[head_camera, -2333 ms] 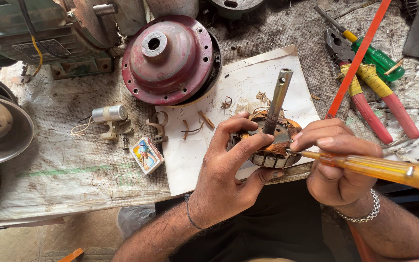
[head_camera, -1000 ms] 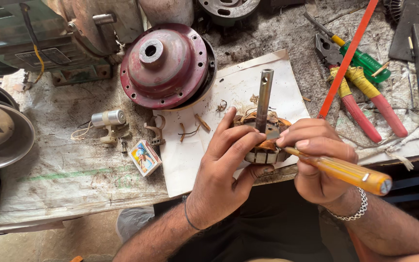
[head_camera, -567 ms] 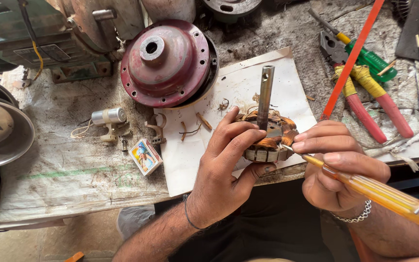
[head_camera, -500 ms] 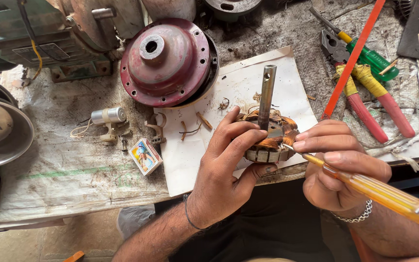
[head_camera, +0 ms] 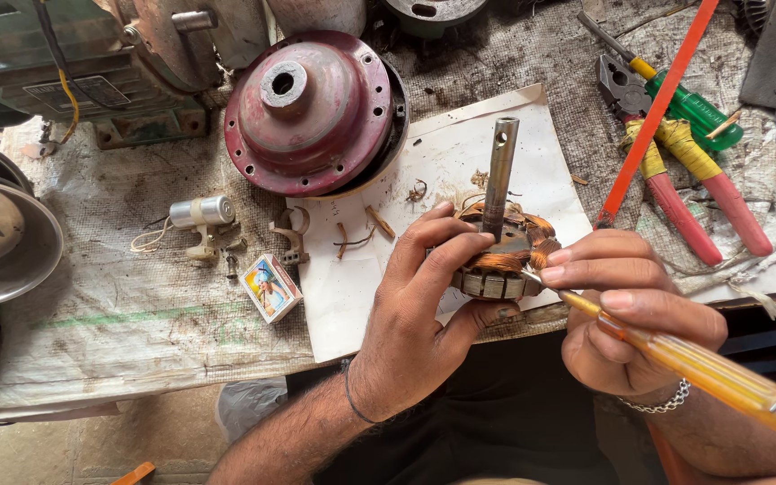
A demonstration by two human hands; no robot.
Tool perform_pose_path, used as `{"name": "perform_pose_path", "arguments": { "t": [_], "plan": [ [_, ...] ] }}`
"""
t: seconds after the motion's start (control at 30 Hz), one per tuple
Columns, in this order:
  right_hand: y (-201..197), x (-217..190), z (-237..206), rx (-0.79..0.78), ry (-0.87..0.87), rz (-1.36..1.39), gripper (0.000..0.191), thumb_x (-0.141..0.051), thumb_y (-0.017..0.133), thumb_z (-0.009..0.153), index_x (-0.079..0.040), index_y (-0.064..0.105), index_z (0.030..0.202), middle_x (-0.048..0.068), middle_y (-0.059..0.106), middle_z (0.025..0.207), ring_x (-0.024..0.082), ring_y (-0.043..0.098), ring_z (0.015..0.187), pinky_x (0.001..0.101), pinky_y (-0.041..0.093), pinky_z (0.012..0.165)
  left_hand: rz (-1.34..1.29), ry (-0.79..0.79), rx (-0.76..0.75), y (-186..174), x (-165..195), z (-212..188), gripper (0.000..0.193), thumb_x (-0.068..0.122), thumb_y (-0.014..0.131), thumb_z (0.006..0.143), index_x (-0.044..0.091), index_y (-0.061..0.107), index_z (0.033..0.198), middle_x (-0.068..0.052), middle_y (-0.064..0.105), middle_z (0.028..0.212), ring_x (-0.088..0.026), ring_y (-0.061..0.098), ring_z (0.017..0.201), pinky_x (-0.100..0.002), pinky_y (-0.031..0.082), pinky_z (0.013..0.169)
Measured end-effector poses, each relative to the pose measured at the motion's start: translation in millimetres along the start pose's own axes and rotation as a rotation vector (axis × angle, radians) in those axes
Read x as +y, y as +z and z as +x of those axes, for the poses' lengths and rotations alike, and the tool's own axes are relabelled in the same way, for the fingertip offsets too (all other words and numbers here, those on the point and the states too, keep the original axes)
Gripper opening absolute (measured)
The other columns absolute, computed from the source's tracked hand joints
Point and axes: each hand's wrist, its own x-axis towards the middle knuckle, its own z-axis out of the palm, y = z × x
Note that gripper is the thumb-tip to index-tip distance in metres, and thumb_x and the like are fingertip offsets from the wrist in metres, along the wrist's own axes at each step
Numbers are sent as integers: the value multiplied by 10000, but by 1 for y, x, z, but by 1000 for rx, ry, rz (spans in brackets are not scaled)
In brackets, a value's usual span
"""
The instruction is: The person holds an electric motor armature on the workbench and uses a screwdriver to pry and scrape burnt copper windings out of the armature slots, rotating the armature to work around it while debris collects on the paper below.
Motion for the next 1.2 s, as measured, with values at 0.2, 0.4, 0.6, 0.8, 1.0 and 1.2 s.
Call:
{"name": "perform_pose_path", "arguments": {
  "t": [0.2,0.4,0.6,0.8,1.0,1.2],
  "plan": [
    [1,2,-3,31,-33,-7,254,-282,559,1086,-91,428,1190,197,689,920,303,733,813,414,608,723,49,32,17,1,-4,-2,590,40,860,802,90,604,1332,-103,562,1276,-351,549,1375,-494,476,1228],
    [1,0,-2,-13,-33,-24,271,-307,535,1102,-90,417,1214,203,697,956,298,738,856,411,610,731,125,29,58,0,-4,-5,610,4,854,777,78,613,1332,-96,559,1250,-305,548,1250,-445,504,1074],
    [-3,-6,9,-117,-30,-72,279,-307,498,1114,-84,390,1243,222,693,993,287,731,860,407,609,740,149,23,125,2,-3,-6,578,66,889,796,73,620,1308,-92,533,1199,-289,547,1174,-424,507,1000],
    [-5,-10,14,-208,-15,-84,265,-277,498,1120,-82,375,1250,231,677,1034,297,718,890,429,603,796,147,75,107,4,-5,-6,623,118,912,788,99,618,1338,-81,536,1191,-285,565,1188,-443,510,1033],
    [-3,-9,8,-152,12,-87,269,-280,514,1111,-90,402,1265,216,701,1039,280,716,870,401,605,773,145,58,101,4,-4,-7,630,87,895,791,95,611,1353,-98,523,1209,-304,557,1231,-437,524,1046],
    [-7,-10,11,-212,3,-108,256,-273,500,1116,-87,398,1259,216,695,1035,295,715,881,398,603,781,142,50,112,5,-3,-7,624,118,913,792,100,622,1344,-91,530,1193,-298,563,1214,-437,526,1045]
  ]
}}
